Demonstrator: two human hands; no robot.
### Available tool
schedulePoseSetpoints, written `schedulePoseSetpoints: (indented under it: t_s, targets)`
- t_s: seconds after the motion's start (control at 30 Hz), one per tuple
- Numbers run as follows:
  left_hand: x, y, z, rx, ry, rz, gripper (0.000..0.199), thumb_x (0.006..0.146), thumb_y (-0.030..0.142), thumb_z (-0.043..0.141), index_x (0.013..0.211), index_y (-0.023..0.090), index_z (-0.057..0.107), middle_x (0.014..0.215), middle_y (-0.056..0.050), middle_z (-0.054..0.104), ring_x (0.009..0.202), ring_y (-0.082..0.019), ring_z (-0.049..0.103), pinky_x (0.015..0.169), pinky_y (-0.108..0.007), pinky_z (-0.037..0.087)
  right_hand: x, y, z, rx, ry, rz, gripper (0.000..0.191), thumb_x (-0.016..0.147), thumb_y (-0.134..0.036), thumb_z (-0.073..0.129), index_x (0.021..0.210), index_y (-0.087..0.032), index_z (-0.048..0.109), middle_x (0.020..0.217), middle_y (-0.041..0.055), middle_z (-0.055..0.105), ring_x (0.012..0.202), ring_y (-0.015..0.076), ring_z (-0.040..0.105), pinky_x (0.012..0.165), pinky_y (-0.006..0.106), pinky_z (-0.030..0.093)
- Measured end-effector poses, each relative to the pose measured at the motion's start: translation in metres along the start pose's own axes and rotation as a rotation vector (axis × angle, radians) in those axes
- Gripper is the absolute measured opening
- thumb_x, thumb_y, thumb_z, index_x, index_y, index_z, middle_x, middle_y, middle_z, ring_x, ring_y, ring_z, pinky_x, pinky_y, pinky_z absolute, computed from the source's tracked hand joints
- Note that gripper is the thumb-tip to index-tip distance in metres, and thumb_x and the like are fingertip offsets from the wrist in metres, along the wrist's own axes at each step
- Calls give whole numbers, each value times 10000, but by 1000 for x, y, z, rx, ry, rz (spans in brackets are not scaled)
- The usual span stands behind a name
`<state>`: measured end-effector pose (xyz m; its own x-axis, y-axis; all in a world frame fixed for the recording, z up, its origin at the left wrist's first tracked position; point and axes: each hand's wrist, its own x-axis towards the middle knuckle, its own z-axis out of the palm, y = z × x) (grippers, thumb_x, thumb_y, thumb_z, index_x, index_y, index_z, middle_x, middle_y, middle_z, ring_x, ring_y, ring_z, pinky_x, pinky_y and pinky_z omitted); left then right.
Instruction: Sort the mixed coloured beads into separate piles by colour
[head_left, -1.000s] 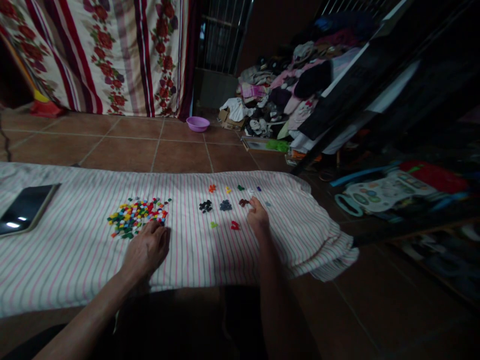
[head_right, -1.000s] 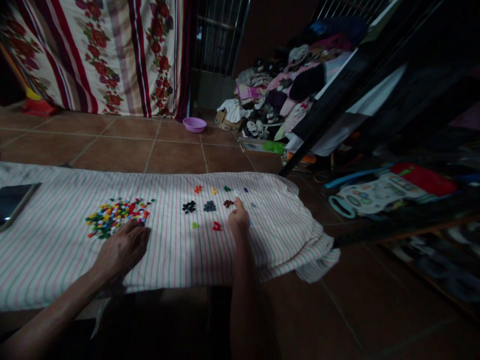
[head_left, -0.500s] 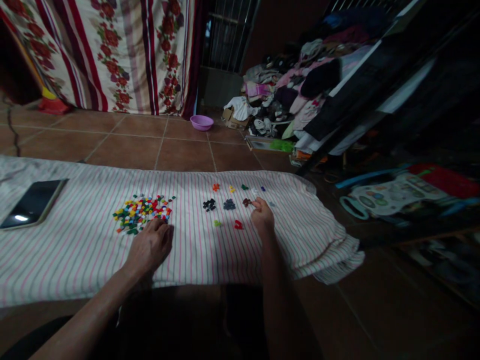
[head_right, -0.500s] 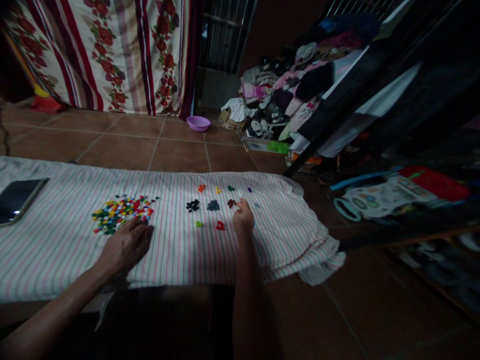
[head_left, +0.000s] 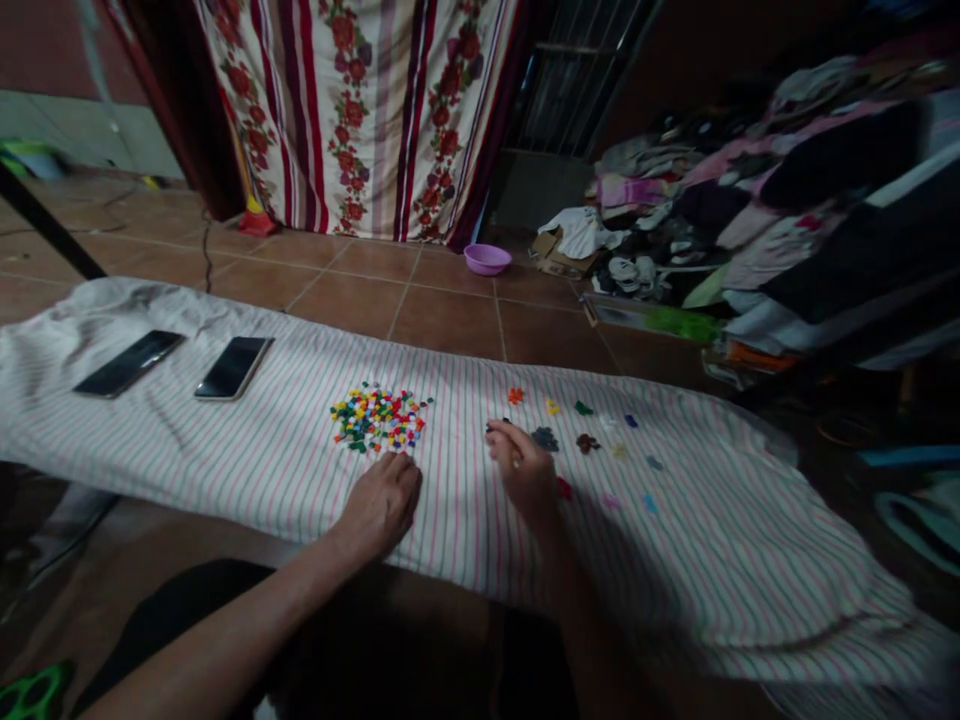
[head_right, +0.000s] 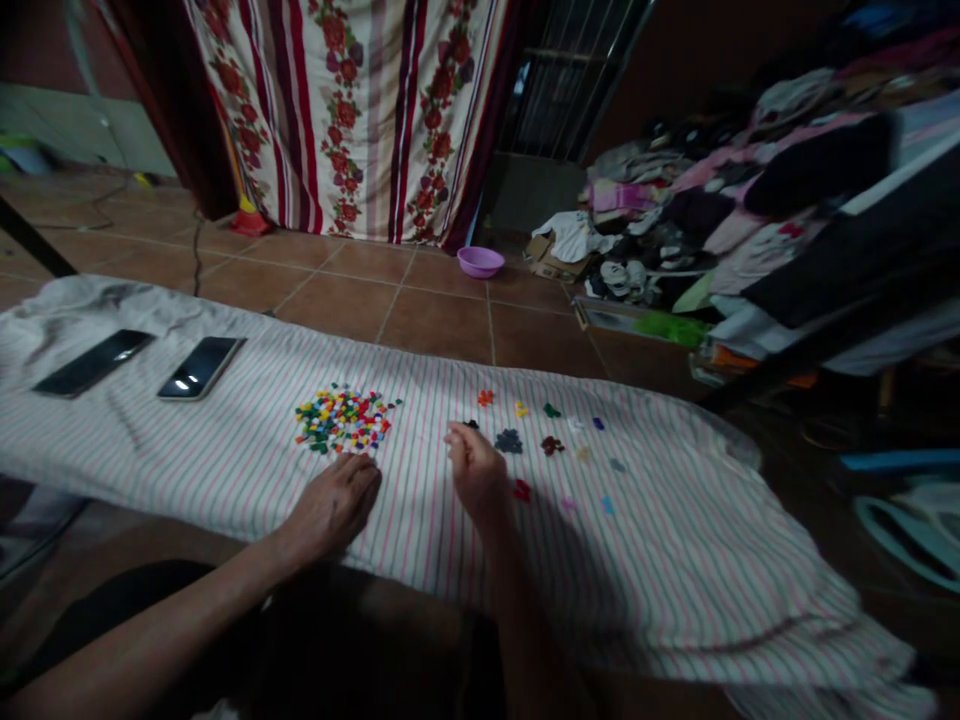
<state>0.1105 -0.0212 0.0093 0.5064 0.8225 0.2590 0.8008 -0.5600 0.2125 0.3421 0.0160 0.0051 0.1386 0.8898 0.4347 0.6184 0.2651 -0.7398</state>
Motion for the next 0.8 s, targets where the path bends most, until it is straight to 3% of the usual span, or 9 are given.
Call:
schedulePoseSetpoints:
  t_s: [0.13,0.27,0.43,0.8]
  targets:
    - [1,-8,4,-38,102,-4,217,910,107,413,940,145,625,1021,-100,628,974,-203,546,870,-335,515,-14,-22,48,52,-282,-243,292,916,-196,417,1009,-192,694,922,74,726,838,175,698,776,304,566]
    - [9,-21,-3,-67,189,-92,209,917,155,426,886,158,632,944,-90,618,913,-201,538,814,-331,509,-19,-30,70,20,-338,-333,326,923,-141,403,1054,-203,695,939,76,691,907,180,668,833,307,549]
    - [22,-41,-12,76,231,-313,155,874,215,502,894,181,652,955,-105,594,930,-247,514,802,-373,485,-18,-32,78,-55,-306,-331,302,921,-156,447,1071,-206,704,900,71,643,867,178,647,811,295,542]
    - [44,-53,-3,183,201,-434,227,886,201,438,916,162,660,935,-126,609,900,-263,528,832,-413,449,-19,-31,80,-73,-304,-285,333,901,-128,435,1085,-213,699,931,68,647,900,176,641,842,299,537]
